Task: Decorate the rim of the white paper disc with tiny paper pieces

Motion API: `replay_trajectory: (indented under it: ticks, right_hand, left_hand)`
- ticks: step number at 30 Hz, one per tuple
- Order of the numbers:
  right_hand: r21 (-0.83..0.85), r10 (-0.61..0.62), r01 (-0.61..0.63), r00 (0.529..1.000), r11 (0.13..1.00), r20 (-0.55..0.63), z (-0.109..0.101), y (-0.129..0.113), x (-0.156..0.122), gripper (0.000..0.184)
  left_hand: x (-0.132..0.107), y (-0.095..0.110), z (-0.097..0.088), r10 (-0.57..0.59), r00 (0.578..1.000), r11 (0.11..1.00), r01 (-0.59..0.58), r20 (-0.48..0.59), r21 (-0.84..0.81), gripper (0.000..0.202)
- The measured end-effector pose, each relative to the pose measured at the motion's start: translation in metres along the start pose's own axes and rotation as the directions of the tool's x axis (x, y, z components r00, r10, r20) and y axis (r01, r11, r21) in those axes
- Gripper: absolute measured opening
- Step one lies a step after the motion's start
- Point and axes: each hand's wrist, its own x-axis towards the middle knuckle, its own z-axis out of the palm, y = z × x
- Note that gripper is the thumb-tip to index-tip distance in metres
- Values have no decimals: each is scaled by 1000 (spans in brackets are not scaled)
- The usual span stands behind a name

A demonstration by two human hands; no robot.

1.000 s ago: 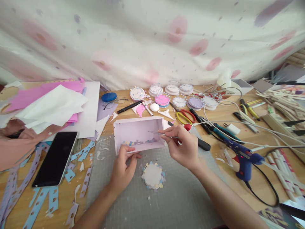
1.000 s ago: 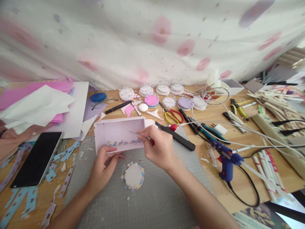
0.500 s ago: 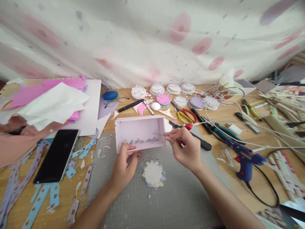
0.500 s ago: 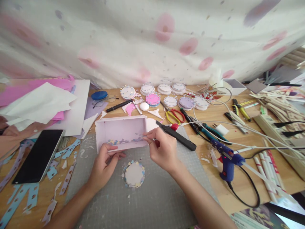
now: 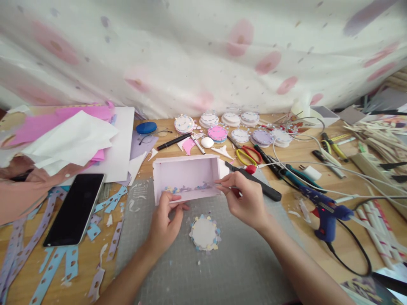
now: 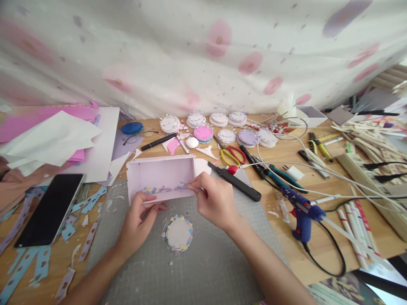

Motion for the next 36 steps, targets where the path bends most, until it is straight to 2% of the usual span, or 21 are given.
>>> replay_trajectory:
  ticks: [3, 6, 11, 15, 18, 21, 27, 33, 34, 36]
  right_hand:
    - [-97, -2, 12, 995, 995, 99, 4, -1, -1, 13]
    - [-206, -13, 45, 988, 978, 151, 9, -2, -2, 10]
    - [-276, -29, 78, 984, 958, 178, 16, -3, -2, 13]
    - [-270, -42, 92, 982, 959, 185, 20, -2, -3, 16]
    - [-200, -58, 82, 990, 976, 126, 19, -1, -4, 16]
    - [-55, -50, 50, 999, 997, 10, 13, -3, -6, 17]
    - [210, 85, -44, 978, 977, -191, -6, -17, -12, 20]
    - [345, 207, -113, 946, 932, -249, -14, -33, -26, 21]
    - [360, 213, -115, 946, 926, -246, -14, -36, -28, 21]
    - [389, 216, -116, 950, 914, -226, -11, -43, -33, 21]
  left_hand:
    - [0, 0, 0, 4, 1000, 1000, -4, -1, 0, 12]
    - [0, -1, 0, 7, 1000, 1000, -7, -3, 7, 12]
    - [0, 0, 0, 12, 1000, 1000, -11, -6, 9, 12]
    - [1, 1, 0, 7, 1000, 1000, -7, -8, 7, 12]
    - [1, 0, 0, 4, 1000, 1000, -4, -3, -5, 12]
    - [0, -1, 1, 2, 1000, 1000, -2, -3, -14, 13]
    - [0, 1, 0, 16, 1000, 1000, -16, 2, -25, 19]
    - [3, 9, -2, 68, 997, 996, -69, -24, -53, 50]
    - [2, 10, -2, 101, 994, 993, -103, -36, -52, 50]
    - [-1, 15, -4, 196, 980, 980, -197, -32, -36, 37]
